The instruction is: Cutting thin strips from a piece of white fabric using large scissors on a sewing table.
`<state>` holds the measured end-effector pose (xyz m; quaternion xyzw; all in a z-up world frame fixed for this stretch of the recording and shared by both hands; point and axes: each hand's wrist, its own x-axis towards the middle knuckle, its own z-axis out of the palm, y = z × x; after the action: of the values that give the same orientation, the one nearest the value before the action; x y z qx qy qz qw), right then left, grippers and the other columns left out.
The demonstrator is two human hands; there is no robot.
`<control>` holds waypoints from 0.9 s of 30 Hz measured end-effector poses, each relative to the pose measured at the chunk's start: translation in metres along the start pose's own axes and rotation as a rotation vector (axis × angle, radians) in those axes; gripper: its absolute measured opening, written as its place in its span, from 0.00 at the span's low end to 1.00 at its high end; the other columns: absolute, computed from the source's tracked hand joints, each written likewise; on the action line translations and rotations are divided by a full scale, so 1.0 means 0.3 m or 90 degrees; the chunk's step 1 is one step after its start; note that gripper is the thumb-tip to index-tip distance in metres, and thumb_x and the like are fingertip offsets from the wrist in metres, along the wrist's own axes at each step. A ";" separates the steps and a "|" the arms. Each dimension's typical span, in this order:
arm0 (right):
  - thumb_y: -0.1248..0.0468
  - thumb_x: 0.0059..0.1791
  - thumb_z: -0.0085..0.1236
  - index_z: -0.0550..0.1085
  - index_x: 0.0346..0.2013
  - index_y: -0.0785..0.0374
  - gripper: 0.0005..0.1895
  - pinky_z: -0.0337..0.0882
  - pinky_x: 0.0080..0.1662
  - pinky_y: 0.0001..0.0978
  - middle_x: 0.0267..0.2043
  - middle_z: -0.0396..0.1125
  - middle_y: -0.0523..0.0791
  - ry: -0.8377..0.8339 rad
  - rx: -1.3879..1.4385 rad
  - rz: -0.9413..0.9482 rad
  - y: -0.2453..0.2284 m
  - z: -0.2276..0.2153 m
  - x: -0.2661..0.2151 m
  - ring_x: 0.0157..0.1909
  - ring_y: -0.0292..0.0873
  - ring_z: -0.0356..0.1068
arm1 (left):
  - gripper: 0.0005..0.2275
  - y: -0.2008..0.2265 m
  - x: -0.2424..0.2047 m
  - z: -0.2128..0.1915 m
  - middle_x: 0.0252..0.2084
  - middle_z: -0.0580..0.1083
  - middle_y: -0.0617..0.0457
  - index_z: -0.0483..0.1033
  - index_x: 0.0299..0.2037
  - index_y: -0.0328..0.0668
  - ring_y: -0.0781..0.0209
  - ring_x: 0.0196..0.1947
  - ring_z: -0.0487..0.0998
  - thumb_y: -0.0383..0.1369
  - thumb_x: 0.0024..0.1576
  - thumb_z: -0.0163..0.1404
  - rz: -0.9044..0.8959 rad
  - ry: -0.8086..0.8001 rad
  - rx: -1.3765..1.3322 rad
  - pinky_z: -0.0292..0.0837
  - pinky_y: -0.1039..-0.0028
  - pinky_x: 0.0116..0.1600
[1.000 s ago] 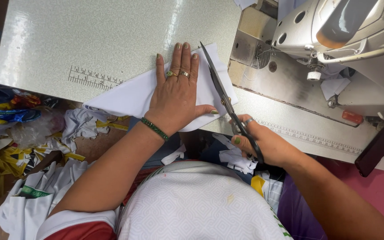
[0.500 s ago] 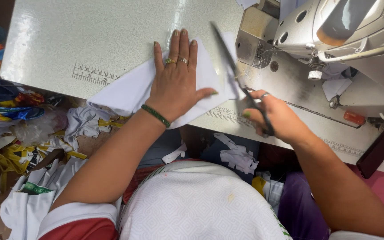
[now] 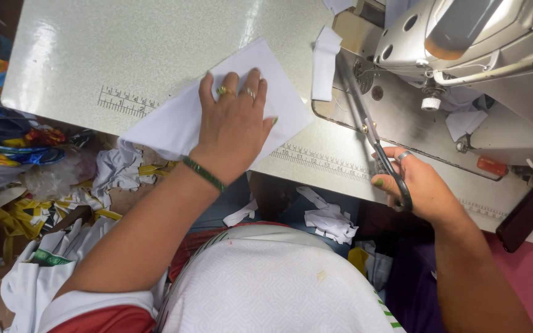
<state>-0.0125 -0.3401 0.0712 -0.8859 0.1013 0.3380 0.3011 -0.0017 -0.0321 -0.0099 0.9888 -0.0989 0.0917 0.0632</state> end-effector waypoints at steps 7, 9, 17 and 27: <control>0.45 0.35 0.57 0.64 0.49 0.63 0.35 0.59 0.20 0.28 0.19 0.60 0.44 -0.240 0.155 -0.065 0.114 -0.041 -0.111 0.17 0.36 0.58 | 0.39 -0.029 -0.046 -0.018 0.72 0.34 0.48 0.42 0.70 0.42 0.47 0.72 0.41 0.56 0.56 0.46 0.012 -0.098 -0.146 0.33 0.42 0.67; 0.41 0.31 0.58 0.70 0.43 0.64 0.36 0.59 0.25 0.30 0.24 0.61 0.44 -0.319 0.106 -0.022 0.108 -0.070 -0.151 0.23 0.37 0.57 | 0.47 -0.031 -0.035 -0.021 0.69 0.42 0.33 0.47 0.67 0.27 0.41 0.70 0.38 0.61 0.49 0.50 -0.014 -0.069 -0.125 0.35 0.48 0.69; 0.42 0.39 0.50 0.67 0.44 0.58 0.28 0.63 0.29 0.27 0.26 0.60 0.40 -0.342 0.010 -0.090 0.026 0.046 -0.144 0.26 0.35 0.57 | 0.49 -0.016 -0.054 0.003 0.69 0.41 0.30 0.45 0.67 0.27 0.39 0.70 0.37 0.62 0.47 0.48 0.011 -0.080 -0.106 0.33 0.46 0.69; 0.32 0.32 0.45 0.57 0.58 0.56 0.47 0.60 0.32 0.30 0.27 0.58 0.39 -0.296 -0.111 -0.063 -0.138 0.193 -0.133 0.28 0.36 0.56 | 0.49 -0.014 -0.062 0.002 0.69 0.40 0.29 0.44 0.67 0.26 0.38 0.70 0.36 0.62 0.47 0.49 0.011 -0.079 -0.117 0.33 0.47 0.69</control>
<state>-0.0577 -0.2732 0.0826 -0.8108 -0.0439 0.5252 0.2546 -0.0186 -0.0246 -0.0145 0.9817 -0.1193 0.0216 0.1466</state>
